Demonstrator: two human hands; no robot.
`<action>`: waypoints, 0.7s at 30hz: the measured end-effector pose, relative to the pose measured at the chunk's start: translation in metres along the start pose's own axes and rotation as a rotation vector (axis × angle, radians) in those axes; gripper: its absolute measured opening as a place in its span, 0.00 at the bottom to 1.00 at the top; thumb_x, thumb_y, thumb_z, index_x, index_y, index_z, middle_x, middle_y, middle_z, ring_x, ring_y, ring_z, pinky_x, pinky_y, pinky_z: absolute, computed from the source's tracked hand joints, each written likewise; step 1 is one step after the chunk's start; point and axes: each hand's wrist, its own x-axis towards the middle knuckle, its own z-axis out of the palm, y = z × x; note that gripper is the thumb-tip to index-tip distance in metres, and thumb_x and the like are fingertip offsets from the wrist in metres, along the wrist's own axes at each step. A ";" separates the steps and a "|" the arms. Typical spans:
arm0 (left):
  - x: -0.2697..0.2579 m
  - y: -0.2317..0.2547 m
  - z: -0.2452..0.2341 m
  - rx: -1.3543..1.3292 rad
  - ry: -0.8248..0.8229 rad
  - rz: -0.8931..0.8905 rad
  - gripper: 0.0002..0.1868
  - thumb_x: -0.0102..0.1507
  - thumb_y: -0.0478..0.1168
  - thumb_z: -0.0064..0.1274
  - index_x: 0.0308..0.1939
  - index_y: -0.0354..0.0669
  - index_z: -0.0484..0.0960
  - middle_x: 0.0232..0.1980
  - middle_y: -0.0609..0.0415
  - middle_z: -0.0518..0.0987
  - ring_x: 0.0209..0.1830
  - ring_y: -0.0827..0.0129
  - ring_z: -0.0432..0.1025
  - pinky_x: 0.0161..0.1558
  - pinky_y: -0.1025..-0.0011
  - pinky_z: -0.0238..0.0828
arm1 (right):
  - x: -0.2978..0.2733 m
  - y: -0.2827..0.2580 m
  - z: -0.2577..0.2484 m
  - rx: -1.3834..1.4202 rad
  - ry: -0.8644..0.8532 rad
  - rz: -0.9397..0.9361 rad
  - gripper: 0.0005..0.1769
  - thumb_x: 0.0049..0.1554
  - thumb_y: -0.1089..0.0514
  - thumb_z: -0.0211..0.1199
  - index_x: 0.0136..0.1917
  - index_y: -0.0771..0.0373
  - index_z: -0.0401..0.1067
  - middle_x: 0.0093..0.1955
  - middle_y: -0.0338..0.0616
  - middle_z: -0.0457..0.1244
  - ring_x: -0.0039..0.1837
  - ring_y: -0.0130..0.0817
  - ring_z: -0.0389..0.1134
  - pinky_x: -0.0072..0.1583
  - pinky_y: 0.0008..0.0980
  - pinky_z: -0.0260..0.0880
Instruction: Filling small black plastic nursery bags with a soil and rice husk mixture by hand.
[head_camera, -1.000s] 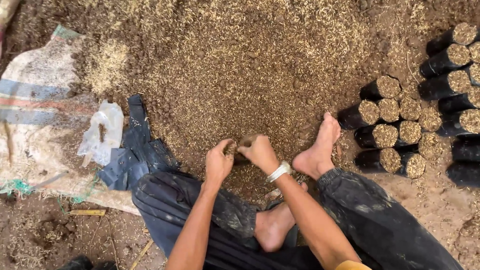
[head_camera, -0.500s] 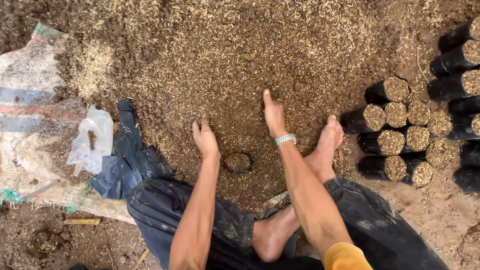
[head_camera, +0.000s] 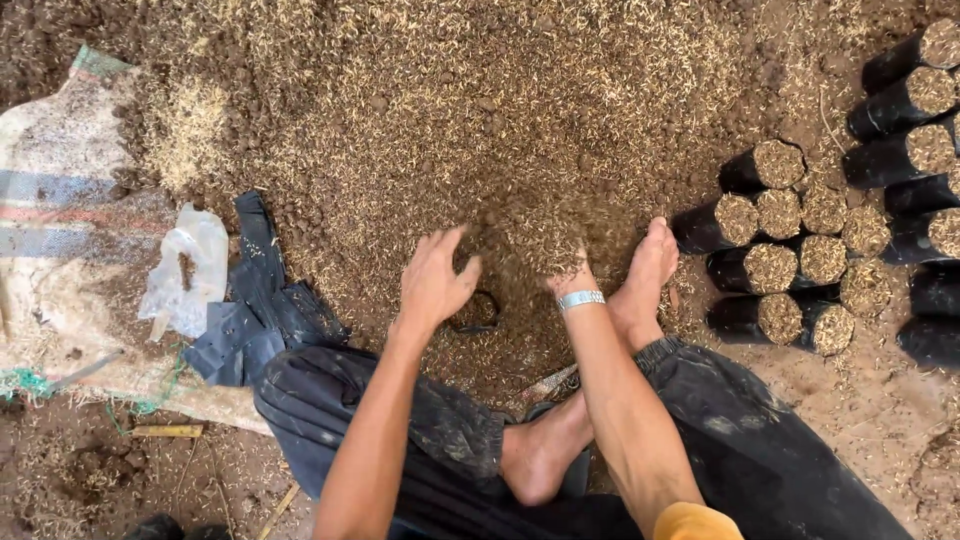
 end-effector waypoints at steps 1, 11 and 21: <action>-0.006 -0.012 -0.002 0.141 -0.133 -0.010 0.29 0.68 0.49 0.52 0.73 0.49 0.71 0.73 0.31 0.67 0.77 0.37 0.56 0.74 0.39 0.53 | -0.052 -0.011 0.054 -0.048 0.083 -0.058 0.38 0.58 0.30 0.46 0.71 0.56 0.55 0.72 0.53 0.52 0.76 0.63 0.53 0.66 0.72 0.63; 0.005 -0.125 0.073 0.317 -0.086 0.136 0.10 0.67 0.54 0.52 0.41 0.58 0.84 0.38 0.56 0.84 0.45 0.55 0.81 0.49 0.55 0.79 | -0.108 0.039 0.150 0.186 0.105 0.233 0.35 0.59 0.32 0.54 0.67 0.59 0.68 0.70 0.55 0.64 0.71 0.60 0.65 0.71 0.70 0.63; -0.025 -0.047 0.006 -0.866 -0.119 -0.581 0.25 0.62 0.27 0.35 0.60 0.32 0.79 0.56 0.38 0.83 0.61 0.73 0.79 0.21 0.83 0.61 | -0.183 0.063 0.228 0.102 0.205 0.189 0.23 0.63 0.50 0.58 0.69 0.58 0.63 0.73 0.60 0.56 0.71 0.66 0.61 0.67 0.66 0.69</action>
